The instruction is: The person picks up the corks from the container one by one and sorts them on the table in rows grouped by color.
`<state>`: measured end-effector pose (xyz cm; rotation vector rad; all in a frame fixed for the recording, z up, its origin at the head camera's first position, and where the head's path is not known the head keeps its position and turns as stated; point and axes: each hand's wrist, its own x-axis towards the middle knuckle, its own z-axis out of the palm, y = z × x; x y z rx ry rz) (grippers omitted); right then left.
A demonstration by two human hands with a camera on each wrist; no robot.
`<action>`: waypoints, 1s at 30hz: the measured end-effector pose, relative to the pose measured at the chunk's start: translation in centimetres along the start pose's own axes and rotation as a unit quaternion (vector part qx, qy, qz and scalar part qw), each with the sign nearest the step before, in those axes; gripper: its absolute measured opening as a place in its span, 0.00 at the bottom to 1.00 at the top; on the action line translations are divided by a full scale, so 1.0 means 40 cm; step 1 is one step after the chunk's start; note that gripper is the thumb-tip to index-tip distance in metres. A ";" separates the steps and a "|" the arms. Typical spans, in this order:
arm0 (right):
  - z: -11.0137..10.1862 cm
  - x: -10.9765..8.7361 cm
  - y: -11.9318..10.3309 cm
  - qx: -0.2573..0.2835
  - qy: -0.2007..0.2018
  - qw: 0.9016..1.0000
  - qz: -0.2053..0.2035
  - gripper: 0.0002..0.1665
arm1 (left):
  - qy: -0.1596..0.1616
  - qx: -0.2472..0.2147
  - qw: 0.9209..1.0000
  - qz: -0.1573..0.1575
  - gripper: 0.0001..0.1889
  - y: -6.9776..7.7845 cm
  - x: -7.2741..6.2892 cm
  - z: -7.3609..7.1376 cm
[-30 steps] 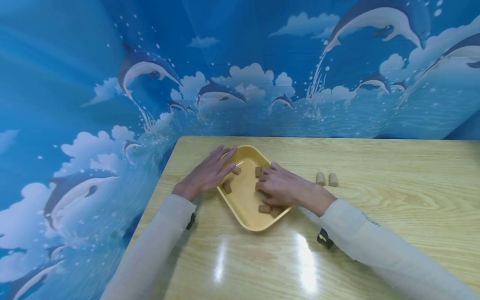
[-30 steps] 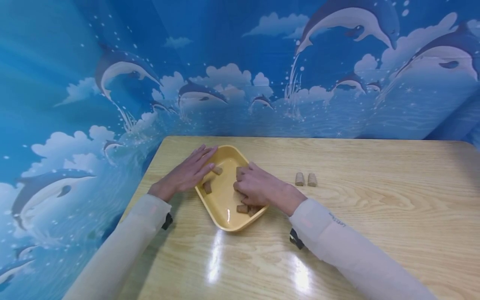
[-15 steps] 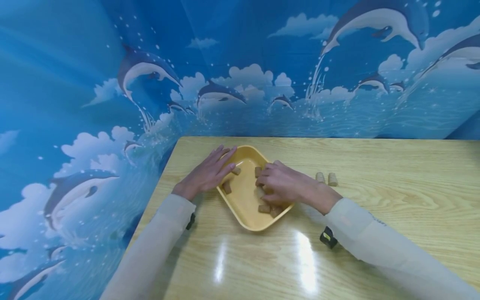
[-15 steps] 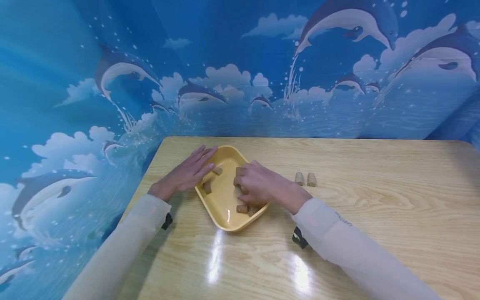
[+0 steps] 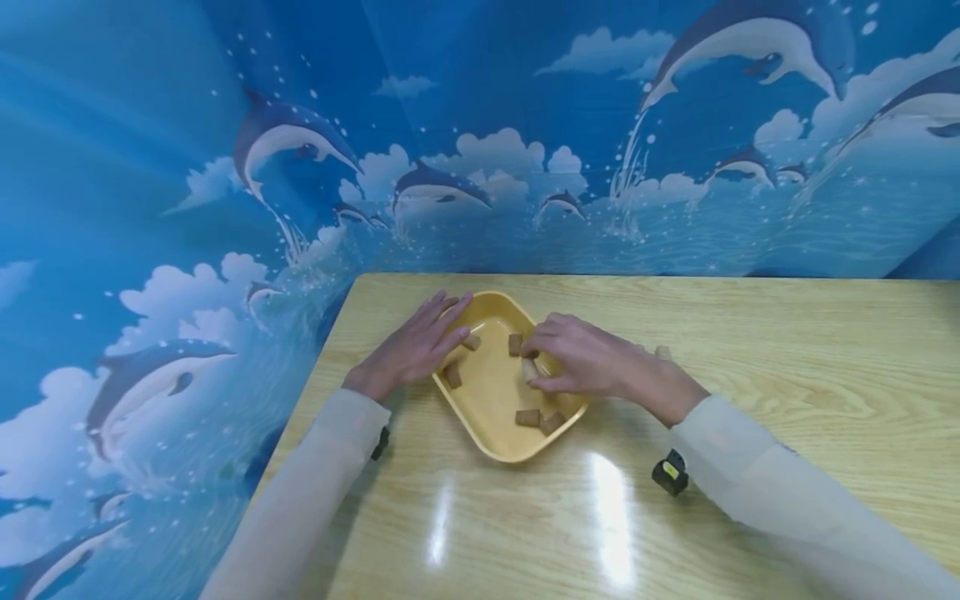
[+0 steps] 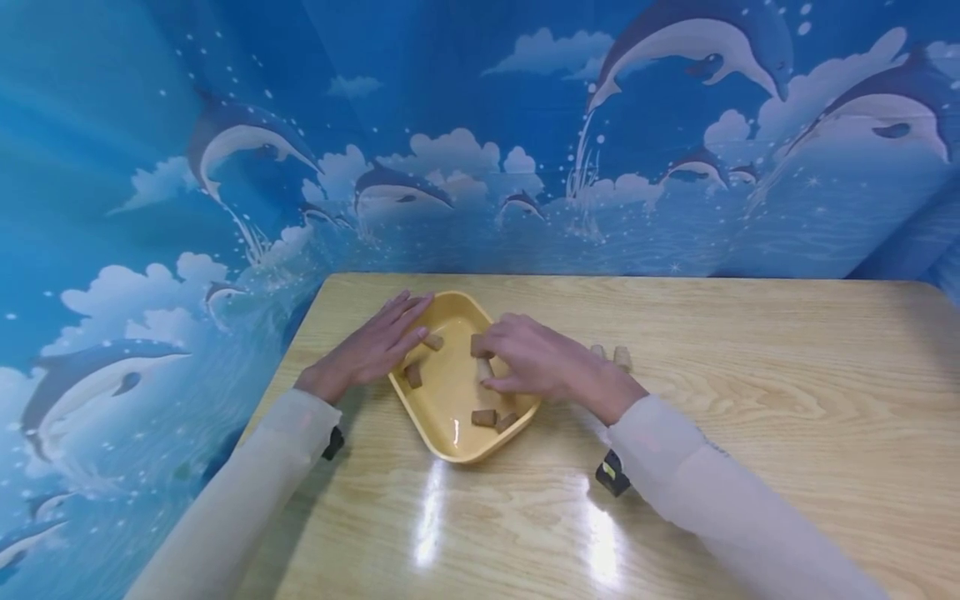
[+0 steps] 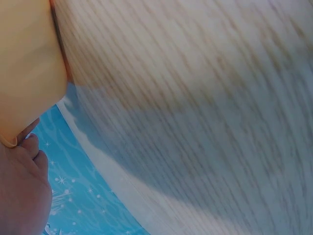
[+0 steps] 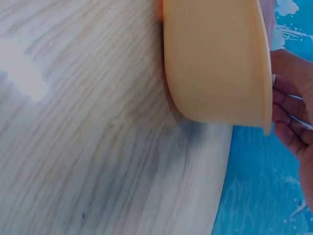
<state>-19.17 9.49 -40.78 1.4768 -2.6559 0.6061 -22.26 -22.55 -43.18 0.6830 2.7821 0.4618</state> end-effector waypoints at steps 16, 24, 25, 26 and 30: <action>-0.046 -0.067 0.020 0.017 0.016 0.998 0.052 0.21 | 0.005 0.001 1.000 0.005 0.35 0.001 -0.004 -0.001; -0.075 -0.110 0.043 0.031 0.031 0.996 0.084 0.18 | 0.005 0.000 1.000 0.004 0.35 0.004 -0.005 -0.002; -0.077 -0.116 0.045 0.031 0.031 0.995 0.089 0.18 | 0.005 0.000 1.000 0.003 0.35 0.004 -0.005 -0.002; -0.080 -0.122 0.048 0.030 0.031 0.995 0.092 0.19 | 0.006 0.000 1.000 0.003 0.35 0.005 -0.005 -0.002; -0.094 -0.143 0.057 0.026 0.034 0.994 0.105 0.20 | 0.005 0.001 1.000 0.000 0.35 0.007 -0.003 -0.002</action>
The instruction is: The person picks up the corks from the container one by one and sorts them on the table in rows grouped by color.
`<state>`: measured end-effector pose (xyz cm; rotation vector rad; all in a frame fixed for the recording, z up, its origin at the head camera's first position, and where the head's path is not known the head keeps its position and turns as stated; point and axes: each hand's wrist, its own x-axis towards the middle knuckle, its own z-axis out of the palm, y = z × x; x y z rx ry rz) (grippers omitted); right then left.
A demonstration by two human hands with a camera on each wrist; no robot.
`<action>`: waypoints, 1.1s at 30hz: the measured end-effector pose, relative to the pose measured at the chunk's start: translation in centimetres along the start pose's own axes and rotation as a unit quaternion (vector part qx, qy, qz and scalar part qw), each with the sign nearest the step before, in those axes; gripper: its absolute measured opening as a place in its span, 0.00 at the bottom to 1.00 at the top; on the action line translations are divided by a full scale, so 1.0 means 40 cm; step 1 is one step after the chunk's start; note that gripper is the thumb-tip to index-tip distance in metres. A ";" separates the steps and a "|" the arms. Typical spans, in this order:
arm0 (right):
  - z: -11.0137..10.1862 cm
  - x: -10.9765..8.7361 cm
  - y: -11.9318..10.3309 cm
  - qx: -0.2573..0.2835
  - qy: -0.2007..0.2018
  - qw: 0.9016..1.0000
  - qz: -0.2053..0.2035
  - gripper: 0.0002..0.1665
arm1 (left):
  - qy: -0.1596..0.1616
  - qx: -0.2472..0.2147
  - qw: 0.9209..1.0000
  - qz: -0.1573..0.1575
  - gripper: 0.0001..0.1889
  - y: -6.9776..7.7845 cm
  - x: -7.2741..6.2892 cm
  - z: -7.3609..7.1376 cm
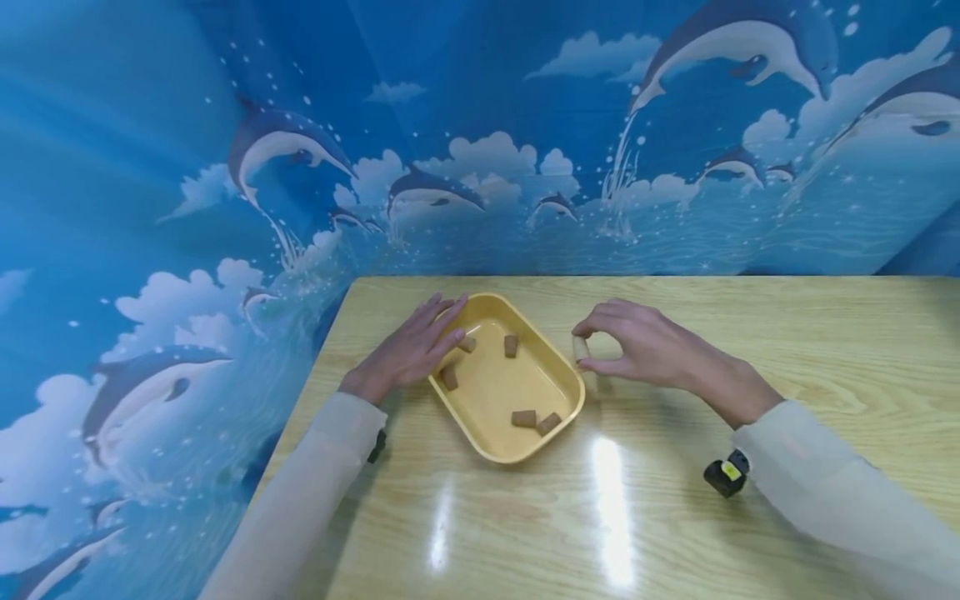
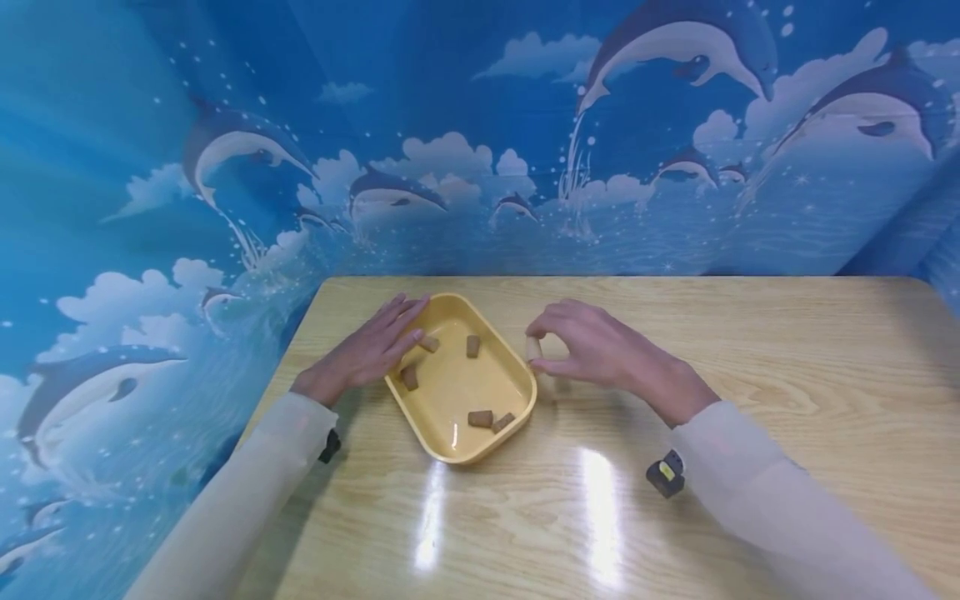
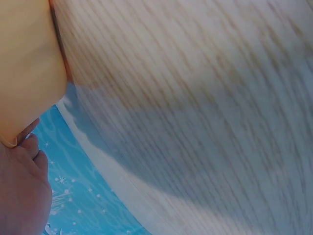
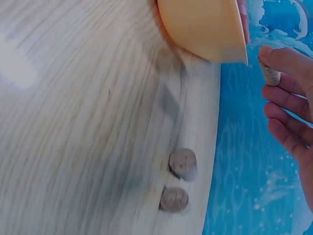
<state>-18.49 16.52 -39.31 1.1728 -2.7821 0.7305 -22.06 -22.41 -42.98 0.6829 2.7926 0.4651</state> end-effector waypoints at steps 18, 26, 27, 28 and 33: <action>-0.057 -0.084 0.063 -0.023 0.008 0.997 0.075 0.21 | -0.004 0.003 1.000 -0.003 0.35 -0.006 0.003 0.003; -0.059 -0.129 0.096 -0.038 0.025 0.995 0.086 0.23 | -0.002 -0.001 1.000 -0.001 0.36 -0.004 0.002 0.003; -0.060 -0.134 0.100 -0.040 0.027 0.995 0.086 0.23 | -0.002 0.000 1.000 -0.001 0.36 -0.004 0.002 0.003; -0.061 -0.139 0.103 -0.041 0.030 0.995 0.087 0.23 | -0.002 0.001 1.000 -0.001 0.36 -0.004 0.002 0.003; -0.060 -0.161 0.121 -0.049 0.045 0.994 0.083 0.23 | -0.002 0.004 1.000 -0.003 0.35 -0.003 0.001 0.002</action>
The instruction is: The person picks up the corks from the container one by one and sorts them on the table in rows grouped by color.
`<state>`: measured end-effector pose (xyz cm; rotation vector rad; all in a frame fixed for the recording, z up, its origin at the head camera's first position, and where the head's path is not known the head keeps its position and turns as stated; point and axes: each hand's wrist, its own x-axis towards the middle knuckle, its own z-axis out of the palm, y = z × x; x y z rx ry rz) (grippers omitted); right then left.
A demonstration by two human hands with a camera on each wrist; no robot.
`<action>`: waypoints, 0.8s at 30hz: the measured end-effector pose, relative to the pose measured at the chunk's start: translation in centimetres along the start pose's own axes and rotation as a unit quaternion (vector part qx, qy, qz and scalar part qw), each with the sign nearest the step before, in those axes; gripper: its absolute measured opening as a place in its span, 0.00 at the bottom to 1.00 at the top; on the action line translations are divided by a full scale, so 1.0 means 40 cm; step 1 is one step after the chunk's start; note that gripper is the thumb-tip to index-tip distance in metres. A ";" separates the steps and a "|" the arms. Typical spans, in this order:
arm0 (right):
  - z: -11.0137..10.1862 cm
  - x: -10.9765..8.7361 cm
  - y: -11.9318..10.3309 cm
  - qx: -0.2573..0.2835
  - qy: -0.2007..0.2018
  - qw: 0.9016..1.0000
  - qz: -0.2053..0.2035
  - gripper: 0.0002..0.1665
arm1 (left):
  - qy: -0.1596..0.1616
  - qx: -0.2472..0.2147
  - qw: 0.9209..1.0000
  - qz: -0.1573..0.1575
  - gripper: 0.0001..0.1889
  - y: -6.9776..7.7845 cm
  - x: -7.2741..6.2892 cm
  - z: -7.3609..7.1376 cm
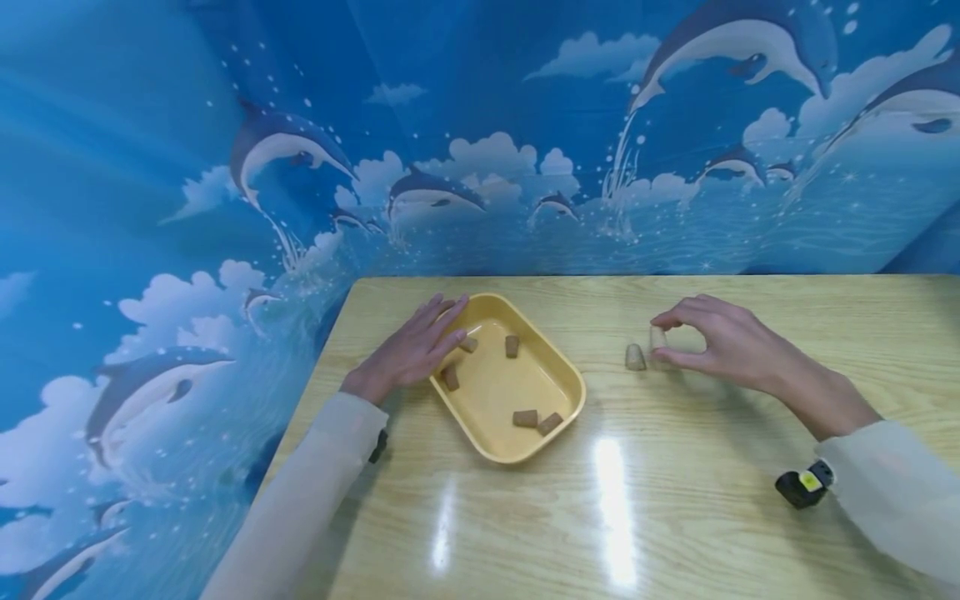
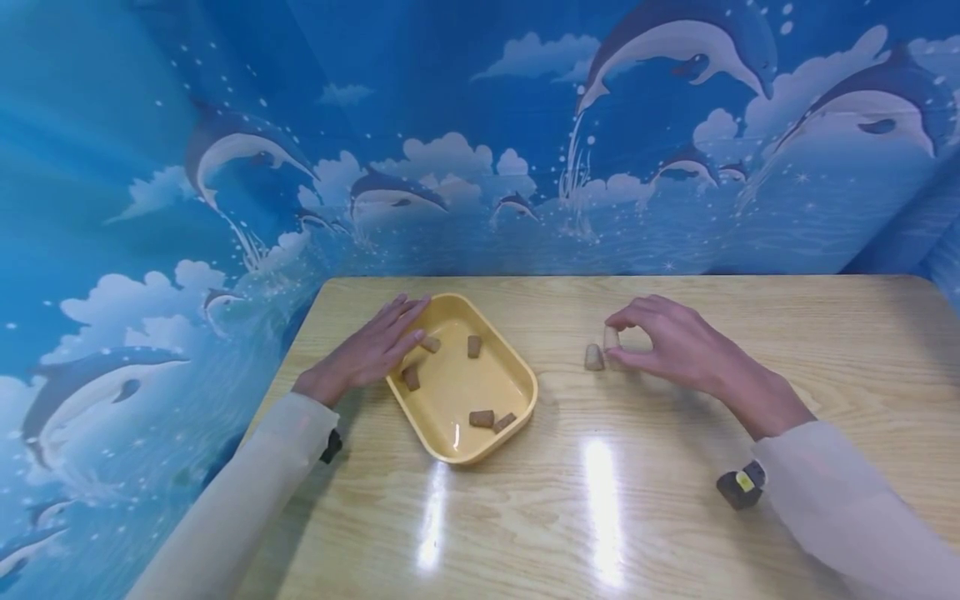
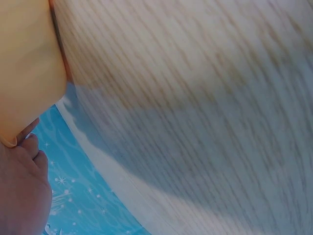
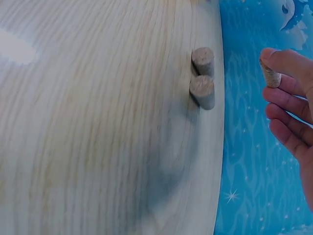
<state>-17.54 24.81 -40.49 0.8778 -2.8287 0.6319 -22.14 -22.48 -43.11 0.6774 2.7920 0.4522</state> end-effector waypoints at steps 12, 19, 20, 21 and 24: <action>0.016 -0.039 0.046 -0.003 -0.008 1.000 0.030 0.24 | -0.003 -0.010 1.000 -0.009 0.35 0.003 -0.002 -0.002; 0.028 -0.061 0.067 -0.005 -0.006 0.999 0.035 0.24 | -0.002 -0.013 1.000 -0.012 0.35 0.005 -0.002 -0.002; 0.029 -0.064 0.070 -0.005 -0.006 0.999 0.037 0.24 | -0.002 -0.013 1.000 -0.012 0.35 0.005 -0.002 -0.002; 0.030 -0.066 0.072 -0.004 -0.007 0.999 0.038 0.25 | -0.002 -0.013 1.000 -0.012 0.35 0.005 -0.001 -0.002; 0.035 -0.072 0.078 -0.007 -0.007 0.999 0.041 0.24 | -0.002 -0.011 1.000 -0.010 0.35 0.004 -0.001 -0.001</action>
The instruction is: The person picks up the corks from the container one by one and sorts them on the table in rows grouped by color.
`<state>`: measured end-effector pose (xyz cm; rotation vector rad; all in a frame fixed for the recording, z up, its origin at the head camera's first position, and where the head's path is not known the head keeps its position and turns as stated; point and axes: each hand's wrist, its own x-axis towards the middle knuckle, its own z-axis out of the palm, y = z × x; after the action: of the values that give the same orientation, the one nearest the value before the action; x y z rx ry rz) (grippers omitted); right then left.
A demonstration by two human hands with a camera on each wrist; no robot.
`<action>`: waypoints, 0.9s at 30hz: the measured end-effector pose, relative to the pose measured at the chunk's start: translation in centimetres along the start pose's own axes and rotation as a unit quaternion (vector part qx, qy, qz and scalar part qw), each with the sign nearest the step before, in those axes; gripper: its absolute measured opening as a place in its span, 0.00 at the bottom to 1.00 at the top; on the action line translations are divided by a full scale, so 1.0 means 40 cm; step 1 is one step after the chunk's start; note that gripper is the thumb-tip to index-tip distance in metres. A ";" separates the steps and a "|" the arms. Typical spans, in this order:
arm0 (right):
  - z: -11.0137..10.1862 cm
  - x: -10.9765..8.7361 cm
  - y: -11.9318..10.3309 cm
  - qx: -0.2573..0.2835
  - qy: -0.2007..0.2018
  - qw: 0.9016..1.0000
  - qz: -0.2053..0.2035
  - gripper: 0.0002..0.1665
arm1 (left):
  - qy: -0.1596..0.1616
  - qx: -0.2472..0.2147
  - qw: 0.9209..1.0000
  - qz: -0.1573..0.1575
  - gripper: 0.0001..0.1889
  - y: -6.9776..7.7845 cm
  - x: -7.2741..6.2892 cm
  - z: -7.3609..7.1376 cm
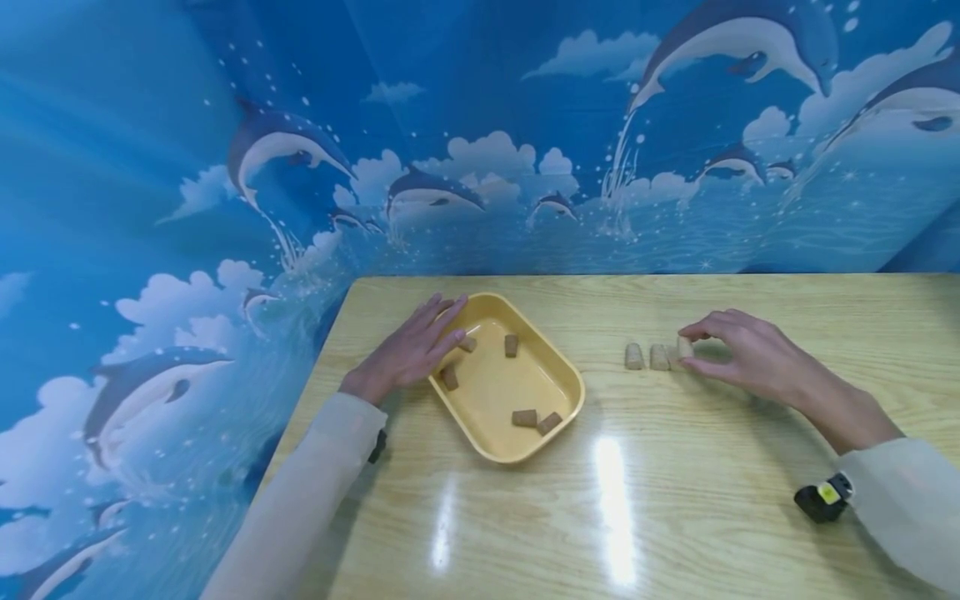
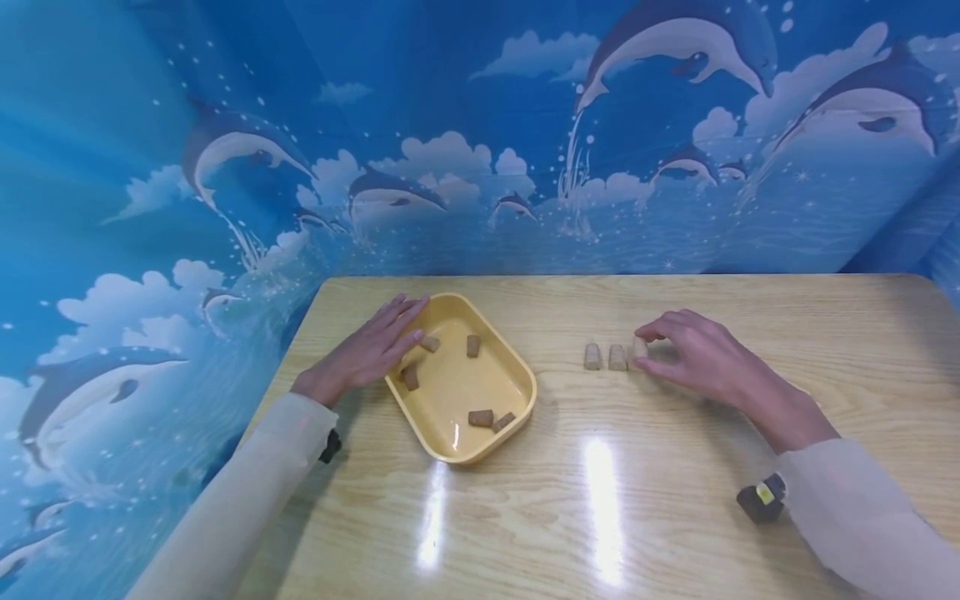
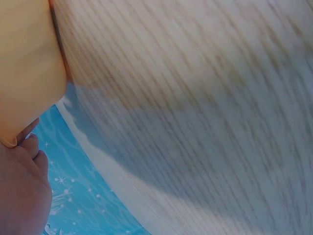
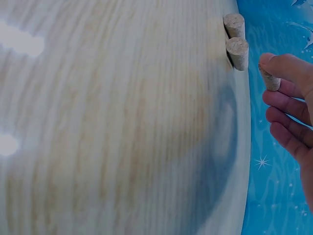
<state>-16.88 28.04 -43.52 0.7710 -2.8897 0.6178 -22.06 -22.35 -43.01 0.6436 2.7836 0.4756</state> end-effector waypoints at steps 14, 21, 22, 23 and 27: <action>0.026 -0.003 0.033 -0.011 -0.020 1.000 0.007 0.26 | 0.000 0.005 1.000 0.010 0.35 -0.008 0.004 0.002; 0.032 0.000 0.043 -0.014 -0.037 0.999 0.013 0.27 | -0.002 0.000 1.000 0.006 0.36 -0.005 0.001 -0.001; 0.033 0.000 0.043 -0.014 -0.037 0.999 0.013 0.27 | -0.002 0.000 1.000 0.006 0.36 -0.005 0.001 -0.001; 0.034 0.000 0.044 -0.015 -0.036 0.999 0.012 0.27 | -0.002 0.000 1.000 0.007 0.36 -0.005 0.001 -0.001; 0.038 0.000 0.045 -0.018 -0.031 0.999 0.007 0.27 | -0.001 -0.001 1.000 0.010 0.36 -0.003 0.001 -0.002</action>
<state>-17.76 28.86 -45.56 0.7800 -2.9564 0.5515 -22.16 -22.46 -43.01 0.6709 2.7774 0.4812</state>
